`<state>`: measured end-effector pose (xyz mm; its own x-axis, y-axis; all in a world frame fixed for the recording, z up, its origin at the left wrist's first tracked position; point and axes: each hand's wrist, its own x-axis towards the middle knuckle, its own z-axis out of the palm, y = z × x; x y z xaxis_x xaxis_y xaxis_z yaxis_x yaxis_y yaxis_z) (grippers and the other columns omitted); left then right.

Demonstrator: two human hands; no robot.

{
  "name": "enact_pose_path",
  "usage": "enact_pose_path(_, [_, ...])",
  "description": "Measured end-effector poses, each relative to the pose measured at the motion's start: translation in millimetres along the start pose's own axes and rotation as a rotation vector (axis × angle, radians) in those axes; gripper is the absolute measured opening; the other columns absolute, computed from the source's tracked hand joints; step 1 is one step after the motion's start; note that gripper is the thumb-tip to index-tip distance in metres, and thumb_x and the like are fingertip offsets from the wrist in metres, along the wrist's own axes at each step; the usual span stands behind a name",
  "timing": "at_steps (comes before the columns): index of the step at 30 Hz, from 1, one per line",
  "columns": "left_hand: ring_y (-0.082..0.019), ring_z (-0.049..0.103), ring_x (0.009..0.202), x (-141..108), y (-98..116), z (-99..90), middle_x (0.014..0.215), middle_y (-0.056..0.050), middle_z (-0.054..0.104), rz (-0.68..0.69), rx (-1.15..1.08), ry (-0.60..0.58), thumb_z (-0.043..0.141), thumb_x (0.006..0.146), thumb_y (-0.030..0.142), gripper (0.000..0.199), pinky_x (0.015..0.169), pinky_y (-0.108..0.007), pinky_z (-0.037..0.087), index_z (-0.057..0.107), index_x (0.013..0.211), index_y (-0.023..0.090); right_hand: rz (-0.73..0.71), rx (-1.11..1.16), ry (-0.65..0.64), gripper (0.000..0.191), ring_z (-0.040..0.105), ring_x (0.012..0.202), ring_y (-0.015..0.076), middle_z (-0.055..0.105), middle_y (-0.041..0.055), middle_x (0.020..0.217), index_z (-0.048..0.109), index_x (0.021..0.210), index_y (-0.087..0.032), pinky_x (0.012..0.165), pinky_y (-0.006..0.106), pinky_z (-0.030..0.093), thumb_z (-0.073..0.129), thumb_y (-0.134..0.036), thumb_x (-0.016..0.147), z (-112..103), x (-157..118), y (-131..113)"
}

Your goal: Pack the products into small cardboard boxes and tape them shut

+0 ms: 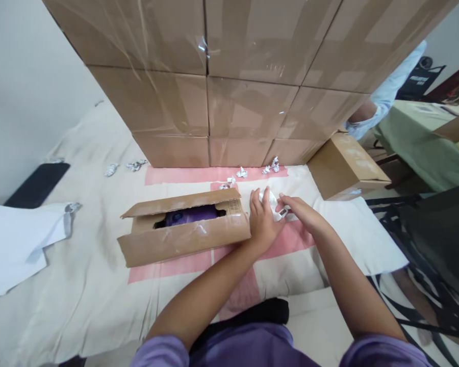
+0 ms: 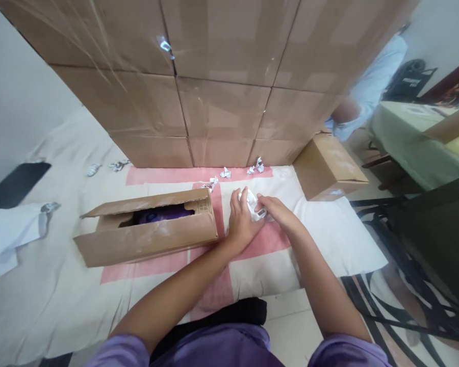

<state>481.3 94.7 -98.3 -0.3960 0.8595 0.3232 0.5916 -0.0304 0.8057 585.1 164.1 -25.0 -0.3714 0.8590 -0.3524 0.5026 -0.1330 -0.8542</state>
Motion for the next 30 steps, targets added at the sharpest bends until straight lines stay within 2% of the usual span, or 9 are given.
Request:
enact_pose_path(4, [-0.039,0.035,0.146,2,6,-3.6,0.15,-0.021,0.037,-0.062,-0.025,0.007,0.083,0.07,0.027,0.099,0.115,-0.054,0.043,0.029,0.153,0.019,-0.038,0.035,0.054,0.033,0.052,0.065,0.0168,0.06,0.0009,0.062,0.063,0.058,-0.019,0.063,0.03,0.039,0.071,-0.049,0.07,7,0,-4])
enact_pose_path(7, [-0.038,0.037,0.144,3,8,-2.3,0.147,-0.02,0.04,-0.038,-0.028,0.023,0.08,0.072,0.025,0.096,0.116,-0.055,0.04,0.03,0.153,0.018,-0.101,0.101,0.135,0.028,0.055,0.069,0.0171,0.064,0.001,0.07,0.066,0.066,-0.019,0.067,0.031,0.043,0.072,-0.047,0.069,8,-7,-4])
enact_pose_path(10, [-0.038,0.037,0.143,3,7,-0.4,0.144,-0.02,0.043,0.009,-0.035,0.046,0.08,0.073,0.028,0.095,0.118,-0.055,0.037,0.03,0.153,0.016,-0.154,0.102,0.237,0.032,0.059,0.076,0.0179,0.066,0.0019,0.078,0.067,0.067,-0.019,0.075,0.032,0.047,0.074,-0.05,0.072,7,-22,0])
enact_pose_path(12, [-0.037,0.037,0.143,2,6,0.2,0.144,-0.021,0.043,0.007,-0.04,0.059,0.079,0.075,0.033,0.093,0.118,-0.055,0.036,0.031,0.153,0.015,-0.167,0.078,0.29,0.039,0.058,0.075,0.0176,0.063,0.0015,0.073,0.062,0.06,-0.019,0.077,0.033,0.047,0.077,-0.054,0.073,7,-34,8])
enact_pose_path(16, [-0.037,0.038,0.141,1,5,-1.2,0.146,-0.02,0.043,0.013,-0.029,0.049,0.077,0.078,0.041,0.091,0.118,-0.055,0.035,0.033,0.153,0.015,-0.111,0.149,0.305,0.052,0.053,0.065,0.016,0.056,-0.0002,0.06,0.053,0.052,-0.021,0.071,0.033,0.048,0.08,-0.06,0.072,12,-48,26])
enact_pose_path(18, [-0.037,0.039,0.139,0,5,-2.3,0.147,-0.019,0.043,0.016,-0.022,0.038,0.077,0.079,0.044,0.092,0.118,-0.054,0.035,0.032,0.154,0.015,-0.096,0.212,0.31,0.054,0.052,0.061,0.0154,0.057,0.0004,0.06,0.051,0.051,-0.021,0.066,0.033,0.047,0.081,-0.06,0.071,16,-49,34])
enact_pose_path(25, [-0.039,0.038,0.14,-1,2,1.2,0.15,-0.018,0.041,0.016,-0.039,0.026,0.081,0.072,0.039,0.1,0.12,-0.055,0.033,0.031,0.156,0.017,-0.16,0.324,0.328,0.049,0.052,0.061,0.0135,0.061,0.0018,0.066,0.047,0.047,-0.02,0.06,0.03,0.044,0.083,-0.043,0.071,24,-43,43])
enact_pose_path(30, [-0.041,0.037,0.142,-1,0,4.5,0.15,-0.019,0.041,0.02,-0.04,0.038,0.079,0.074,0.044,0.097,0.121,-0.057,0.03,0.033,0.156,0.018,-0.213,0.365,0.331,0.05,0.049,0.061,0.0123,0.056,0.0001,0.067,0.042,0.048,-0.019,0.059,0.029,0.044,0.08,-0.039,0.074,27,-43,48])
